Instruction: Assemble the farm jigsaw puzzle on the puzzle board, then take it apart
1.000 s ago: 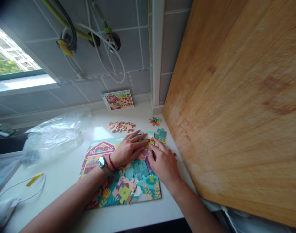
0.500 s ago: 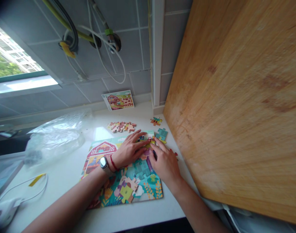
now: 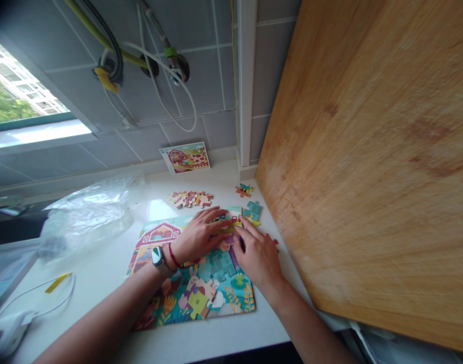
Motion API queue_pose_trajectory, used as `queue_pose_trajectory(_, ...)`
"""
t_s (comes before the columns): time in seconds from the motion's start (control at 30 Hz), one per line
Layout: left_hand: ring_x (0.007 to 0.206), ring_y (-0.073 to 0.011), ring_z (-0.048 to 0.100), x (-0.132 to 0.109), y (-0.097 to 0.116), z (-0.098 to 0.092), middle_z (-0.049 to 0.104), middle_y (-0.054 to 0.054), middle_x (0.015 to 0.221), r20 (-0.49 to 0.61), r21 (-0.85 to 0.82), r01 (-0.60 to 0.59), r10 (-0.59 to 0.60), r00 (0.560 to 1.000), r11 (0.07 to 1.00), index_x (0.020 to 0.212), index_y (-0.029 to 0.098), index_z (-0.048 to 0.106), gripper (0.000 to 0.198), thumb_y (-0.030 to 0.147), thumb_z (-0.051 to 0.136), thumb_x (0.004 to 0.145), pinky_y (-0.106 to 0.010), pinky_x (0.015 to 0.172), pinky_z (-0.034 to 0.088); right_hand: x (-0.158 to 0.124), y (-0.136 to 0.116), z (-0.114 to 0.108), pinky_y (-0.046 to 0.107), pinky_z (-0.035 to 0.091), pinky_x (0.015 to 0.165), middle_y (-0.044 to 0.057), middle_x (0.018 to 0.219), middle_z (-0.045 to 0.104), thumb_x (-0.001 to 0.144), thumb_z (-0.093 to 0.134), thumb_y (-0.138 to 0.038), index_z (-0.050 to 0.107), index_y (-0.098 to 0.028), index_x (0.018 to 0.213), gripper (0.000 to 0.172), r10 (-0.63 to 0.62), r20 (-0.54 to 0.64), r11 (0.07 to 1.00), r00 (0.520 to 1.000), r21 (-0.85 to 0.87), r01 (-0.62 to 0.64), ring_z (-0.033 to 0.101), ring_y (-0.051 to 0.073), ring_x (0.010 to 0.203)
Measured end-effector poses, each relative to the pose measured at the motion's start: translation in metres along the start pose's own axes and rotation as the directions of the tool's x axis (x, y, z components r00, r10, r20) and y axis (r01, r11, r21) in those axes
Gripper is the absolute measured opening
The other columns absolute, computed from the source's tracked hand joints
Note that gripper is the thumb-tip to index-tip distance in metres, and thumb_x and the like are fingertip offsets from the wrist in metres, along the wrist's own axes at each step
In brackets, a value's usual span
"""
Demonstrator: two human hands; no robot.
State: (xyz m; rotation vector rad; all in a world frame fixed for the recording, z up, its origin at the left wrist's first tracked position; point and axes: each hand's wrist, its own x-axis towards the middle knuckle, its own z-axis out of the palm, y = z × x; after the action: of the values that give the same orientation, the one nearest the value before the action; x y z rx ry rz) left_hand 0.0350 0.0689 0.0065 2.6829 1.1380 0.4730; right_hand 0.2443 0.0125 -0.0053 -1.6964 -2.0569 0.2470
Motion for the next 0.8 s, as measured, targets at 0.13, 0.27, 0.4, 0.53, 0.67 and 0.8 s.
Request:
queue_pose_trajectory(0.13, 0.115, -0.0300, 0.071, -0.001, -0.001, -0.029, 0.073, -0.010, 0.127, 0.081, 0.006, 0.053, -0.053, 0.995, 0.999, 0.131, 0.025, 0.071, 0.033, 0.034, 0.071, 0.100, -0.049, 0.102, 0.060, 0.000, -0.001, -0.001, 0.041, 0.063, 0.087, 0.003, 0.147, 0.069, 0.098, 0.063, -0.024, 0.080, -0.029, 0.120, 0.028, 0.017, 0.011, 1.000, 1.000, 0.002, -0.017, 0.080, 0.028, 0.106)
queue_pose_trajectory(0.27, 0.112, -0.0297, 0.073, -0.004, -0.002, -0.053, 0.075, -0.010, 0.125, 0.090, 0.049, 0.074, -0.078, 0.993, 0.996, 0.132, 0.025, 0.070, 0.036, 0.032, 0.074, 0.097, -0.046, 0.097, 0.063, -0.001, -0.002, -0.002, 0.042, 0.063, 0.087, 0.003, 0.147, 0.069, 0.099, 0.063, -0.025, 0.080, -0.029, 0.119, 0.027, 0.023, 0.009, 1.000, 1.000, -0.001, -0.023, 0.079, 0.028, 0.107)
queue_pose_trajectory(0.4, 0.110, -0.0304, 0.075, -0.013, -0.008, -0.065, 0.075, -0.009, 0.128, 0.146, 0.140, 0.112, -0.132, 0.980, 0.984, 0.135, 0.027, 0.068, 0.042, 0.030, 0.077, 0.094, -0.046, 0.094, 0.064, -0.001, -0.002, -0.001, 0.041, 0.064, 0.086, 0.004, 0.148, 0.069, 0.097, 0.064, -0.024, 0.080, -0.029, 0.119, 0.028, 0.030, -0.003, 0.999, 1.000, -0.014, -0.030, 0.079, 0.028, 0.107)
queue_pose_trajectory(0.53, 0.131, -0.0371, 0.066, -0.023, -0.021, -0.065, 0.067, -0.014, 0.146, 0.229, 0.234, 0.164, -0.218, 0.949, 0.958, 0.147, 0.026, 0.060, 0.070, 0.036, 0.088, 0.084, -0.053, 0.105, 0.059, -0.001, 0.001, 0.003, 0.041, 0.065, 0.087, 0.007, 0.148, 0.068, 0.095, 0.066, -0.024, 0.080, -0.027, 0.122, 0.030, 0.036, -0.043, 0.999, 0.998, 0.007, -0.036, 0.079, 0.029, 0.109)
queue_pose_trajectory(0.67, 0.142, -0.0375, 0.058, -0.022, -0.032, -0.063, 0.058, -0.013, 0.157, 0.322, 0.294, 0.197, -0.291, 0.901, 0.935, 0.148, 0.031, 0.061, 0.066, 0.035, 0.085, 0.086, -0.054, 0.112, 0.054, -0.001, 0.008, 0.007, 0.040, 0.066, 0.091, 0.007, 0.143, 0.072, 0.098, 0.061, -0.023, 0.081, -0.026, 0.118, 0.028, 0.001, -0.057, 0.997, 0.998, 0.079, 0.004, 0.078, 0.027, 0.111)
queue_pose_trajectory(0.8, 0.132, -0.0297, 0.066, -0.012, -0.033, -0.064, 0.066, -0.006, 0.148, 0.365, 0.191, 0.209, -0.267, 0.892, 0.959, 0.141, 0.031, 0.068, 0.048, 0.023, 0.075, 0.094, -0.046, 0.112, 0.055, 0.000, 0.014, 0.010, 0.043, 0.065, 0.100, 0.007, 0.143, 0.072, 0.100, 0.060, -0.021, 0.083, -0.025, 0.114, 0.027, -0.004, -0.043, 0.993, 0.999, 0.115, 0.009, 0.079, 0.027, 0.110)
